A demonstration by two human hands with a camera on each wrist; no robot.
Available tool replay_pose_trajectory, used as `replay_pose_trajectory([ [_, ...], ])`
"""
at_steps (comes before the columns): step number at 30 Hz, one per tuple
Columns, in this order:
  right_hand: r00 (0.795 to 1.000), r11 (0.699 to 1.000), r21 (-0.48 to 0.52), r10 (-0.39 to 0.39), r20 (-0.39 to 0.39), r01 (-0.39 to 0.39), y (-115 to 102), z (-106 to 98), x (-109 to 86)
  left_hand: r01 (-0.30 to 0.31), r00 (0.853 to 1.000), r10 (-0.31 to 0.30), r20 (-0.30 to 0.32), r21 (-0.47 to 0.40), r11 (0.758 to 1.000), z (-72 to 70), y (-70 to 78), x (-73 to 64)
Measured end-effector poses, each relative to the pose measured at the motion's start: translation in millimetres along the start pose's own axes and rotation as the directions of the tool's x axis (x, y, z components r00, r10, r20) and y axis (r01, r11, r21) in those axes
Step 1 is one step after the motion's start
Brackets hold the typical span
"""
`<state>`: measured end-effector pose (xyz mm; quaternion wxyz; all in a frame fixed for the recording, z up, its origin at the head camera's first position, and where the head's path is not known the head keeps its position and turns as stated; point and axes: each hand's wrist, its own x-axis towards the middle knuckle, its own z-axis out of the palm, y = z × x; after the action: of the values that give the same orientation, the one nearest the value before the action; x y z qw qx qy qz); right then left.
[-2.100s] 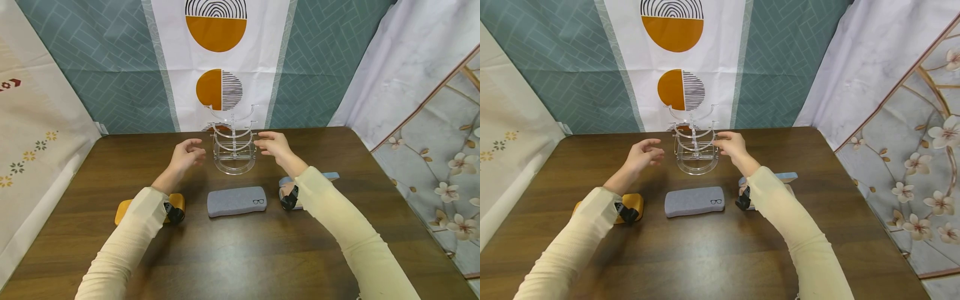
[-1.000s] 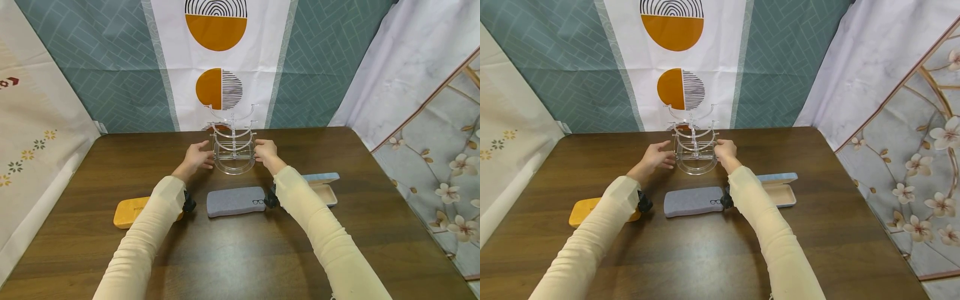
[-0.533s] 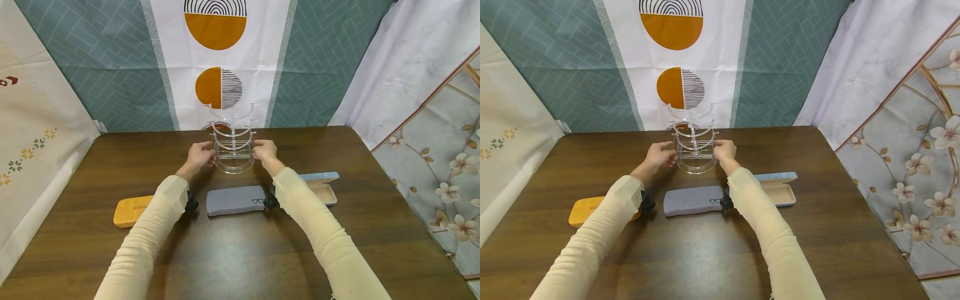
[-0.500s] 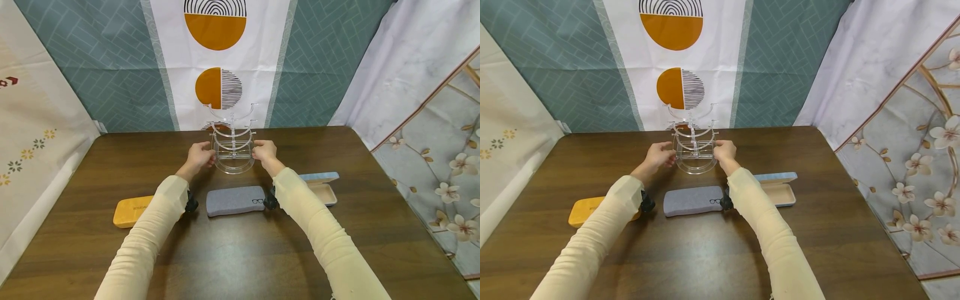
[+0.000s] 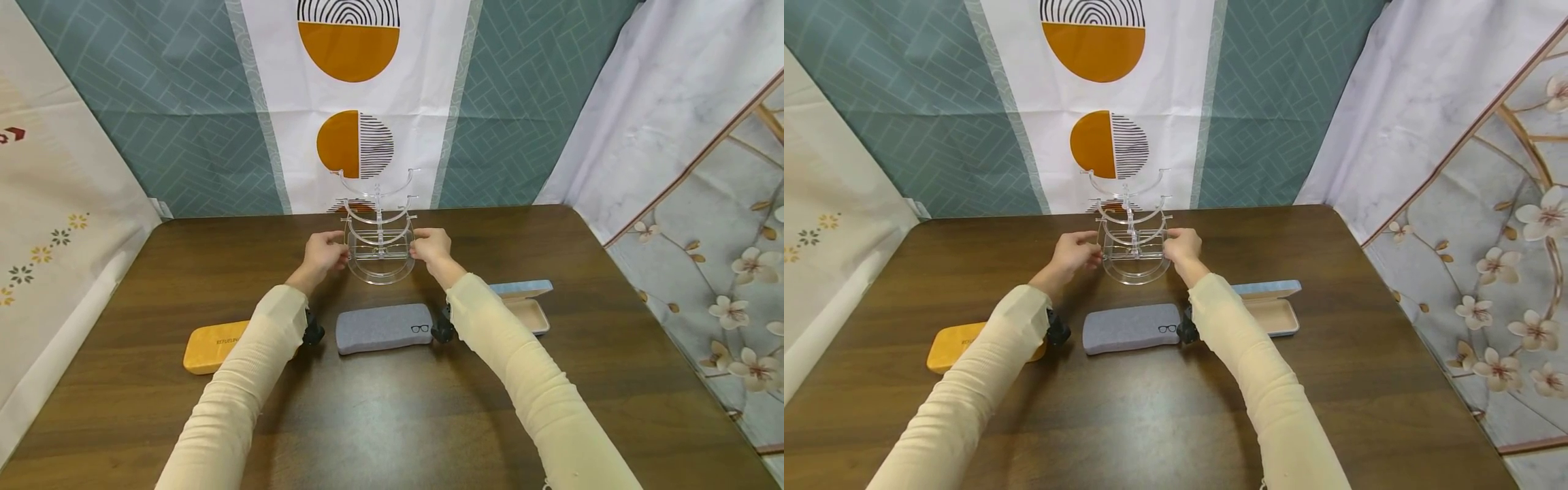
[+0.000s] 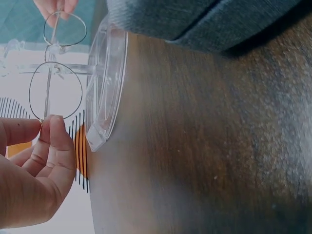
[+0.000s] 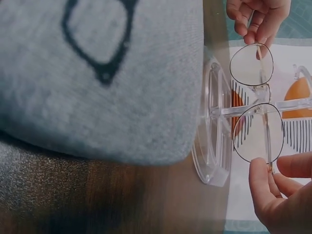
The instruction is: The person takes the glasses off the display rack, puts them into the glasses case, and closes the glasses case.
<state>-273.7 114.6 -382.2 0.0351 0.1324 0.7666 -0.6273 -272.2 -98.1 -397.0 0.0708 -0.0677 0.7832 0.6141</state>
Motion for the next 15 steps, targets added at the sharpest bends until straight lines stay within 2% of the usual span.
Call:
replay_pose_trajectory([
  [5,0.999,0.999,0.024,-0.029,-0.012,0.030,-3.5,-1.1,-4.0,0.003,1.000,-0.003,0.005,-0.027,1.000,-1.1,2.1,-1.6],
  [15,0.997,0.997,0.029,-0.066,0.031,0.065,-7.4,-6.6,-13.4,-0.005,1.000,0.007,0.023,-0.085,0.996,-6.6,8.0,-11.8],
])
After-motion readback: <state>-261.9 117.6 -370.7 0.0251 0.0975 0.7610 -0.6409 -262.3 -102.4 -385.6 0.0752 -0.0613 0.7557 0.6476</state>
